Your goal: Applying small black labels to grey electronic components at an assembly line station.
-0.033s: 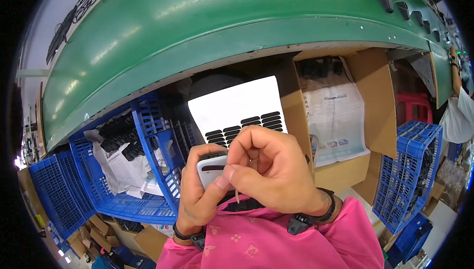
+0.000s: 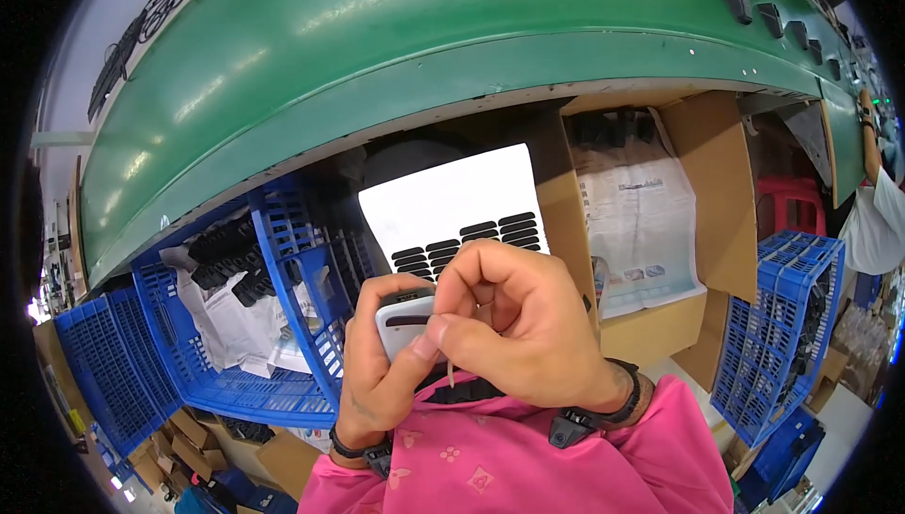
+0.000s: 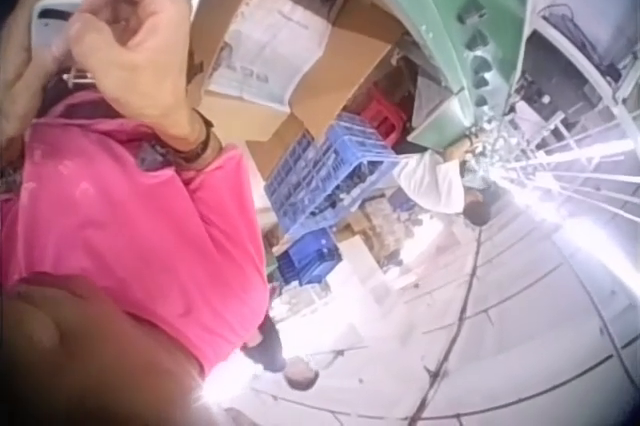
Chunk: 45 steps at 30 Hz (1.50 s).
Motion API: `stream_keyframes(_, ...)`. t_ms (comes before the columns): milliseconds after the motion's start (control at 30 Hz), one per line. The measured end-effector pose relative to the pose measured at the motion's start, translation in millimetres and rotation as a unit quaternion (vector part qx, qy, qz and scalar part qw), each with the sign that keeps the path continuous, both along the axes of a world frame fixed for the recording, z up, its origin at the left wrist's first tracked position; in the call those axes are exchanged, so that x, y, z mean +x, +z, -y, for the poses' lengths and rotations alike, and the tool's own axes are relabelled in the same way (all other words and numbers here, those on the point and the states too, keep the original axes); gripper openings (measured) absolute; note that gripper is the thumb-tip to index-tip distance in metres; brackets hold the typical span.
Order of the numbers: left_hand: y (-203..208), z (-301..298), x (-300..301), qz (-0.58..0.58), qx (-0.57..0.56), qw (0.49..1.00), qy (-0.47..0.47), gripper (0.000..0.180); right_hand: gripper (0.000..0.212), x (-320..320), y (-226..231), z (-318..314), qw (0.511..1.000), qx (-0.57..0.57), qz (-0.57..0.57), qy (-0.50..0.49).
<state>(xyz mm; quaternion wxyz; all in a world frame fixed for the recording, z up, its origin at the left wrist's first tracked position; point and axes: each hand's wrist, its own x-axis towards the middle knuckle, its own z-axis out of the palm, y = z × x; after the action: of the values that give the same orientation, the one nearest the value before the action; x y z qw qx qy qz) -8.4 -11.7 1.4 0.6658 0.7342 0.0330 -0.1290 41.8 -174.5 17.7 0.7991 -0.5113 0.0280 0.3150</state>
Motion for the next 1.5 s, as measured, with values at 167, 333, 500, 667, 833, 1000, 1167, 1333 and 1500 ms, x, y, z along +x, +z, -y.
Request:
stream_keyframes(167, 0.2, -0.9, 0.0, 0.005, 0.022, 1.0, -0.003, 0.035, 0.009, -0.6, -3.6, -1.6, 1.0, -0.015, 0.008, 0.007)
stream_keyframes(333, -0.6, -1.7, 1.6, 0.005, 0.032, 0.999, -0.003, 0.035, 0.009, 1.1, -3.8, -3.7, 1.0, -0.019, 0.005, 0.006)
stream_keyframes(500, 0.1, -2.5, 1.6, 0.009, 0.047, 0.999, -0.002, 0.035, 0.008, 2.1, -3.3, -5.3, 1.0, -0.023, 0.004, 0.008)
stream_keyframes(667, -1.9, -1.4, 2.1, 0.006, 0.046, 0.999, 0.001, 0.036, 0.008, 2.5, -5.2, -5.1, 1.0, -0.03, 0.002, 0.008)
stream_keyframes(833, -2.7, -1.0, 0.9, 0.002, 0.053, 0.999, 0.003, 0.035, 0.008, 1.2, -8.1, -6.2, 0.999, -0.045, 0.014, 0.005)
stream_keyframes(1000, -9.0, -2.2, -1.5, 0.034, 0.036, 0.999, 0.022, 0.034, 0.009, -0.4, -11.6, -8.9, 0.999, -0.046, 0.014, -0.005)
stream_keyframes(1167, -11.6, -3.9, -2.1, 0.027, 0.003, 1.0, 0.014, 0.037, 0.009, -0.7, -12.8, -7.7, 0.998, -0.06, 0.022, -0.003)
stream_keyframes(1333, -12.1, -3.3, -1.9, 0.021, 0.01, 1.0, 0.02, 0.038, 0.008, -0.7, -14.8, -10.1, 0.998, -0.064, 0.014, -0.008)
stream_keyframes(1500, -10.5, -1.6, -2.5, 0.016, 0.018, 0.999, 0.033, 0.038, 0.008, -1.4, -18.8, -10.5, 0.997, -0.072, 0.032, -0.013)
